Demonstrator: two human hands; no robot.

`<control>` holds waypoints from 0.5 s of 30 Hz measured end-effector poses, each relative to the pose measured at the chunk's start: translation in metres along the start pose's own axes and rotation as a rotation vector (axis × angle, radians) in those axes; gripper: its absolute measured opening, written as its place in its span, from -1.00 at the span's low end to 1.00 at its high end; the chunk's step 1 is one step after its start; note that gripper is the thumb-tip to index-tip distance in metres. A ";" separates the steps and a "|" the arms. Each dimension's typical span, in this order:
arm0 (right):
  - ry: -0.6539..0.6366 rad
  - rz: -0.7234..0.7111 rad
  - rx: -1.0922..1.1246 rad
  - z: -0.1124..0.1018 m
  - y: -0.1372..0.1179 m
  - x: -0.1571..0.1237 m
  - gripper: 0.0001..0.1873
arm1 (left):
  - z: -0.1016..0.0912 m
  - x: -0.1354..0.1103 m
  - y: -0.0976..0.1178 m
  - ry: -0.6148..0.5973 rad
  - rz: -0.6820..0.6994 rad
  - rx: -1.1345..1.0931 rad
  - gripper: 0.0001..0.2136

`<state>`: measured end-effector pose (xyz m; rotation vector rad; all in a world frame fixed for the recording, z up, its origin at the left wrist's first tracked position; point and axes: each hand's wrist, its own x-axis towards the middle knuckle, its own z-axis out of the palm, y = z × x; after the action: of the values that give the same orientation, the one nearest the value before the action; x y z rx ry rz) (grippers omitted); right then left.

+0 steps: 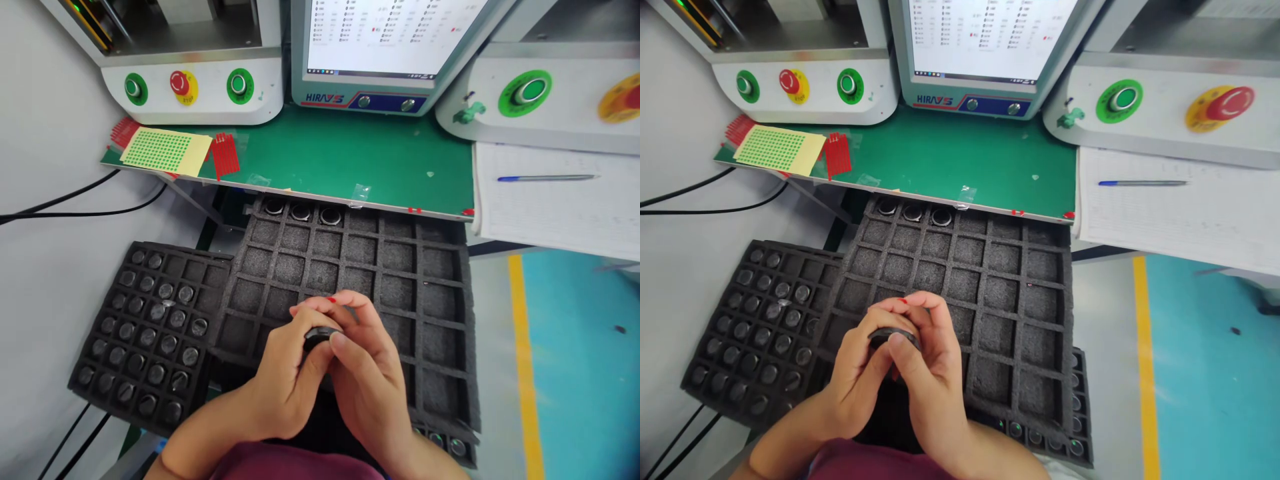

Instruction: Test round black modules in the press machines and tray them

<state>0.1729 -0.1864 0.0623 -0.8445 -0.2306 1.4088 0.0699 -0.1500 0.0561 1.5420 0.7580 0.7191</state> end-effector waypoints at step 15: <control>0.239 -0.146 -0.013 0.012 0.009 -0.004 -0.84 | 0.004 0.004 0.004 -0.054 0.058 0.174 -0.89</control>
<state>0.1577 -0.1860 0.0664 -0.9790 -0.1157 1.1605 0.0754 -0.1493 0.0595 1.7406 0.7533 0.6652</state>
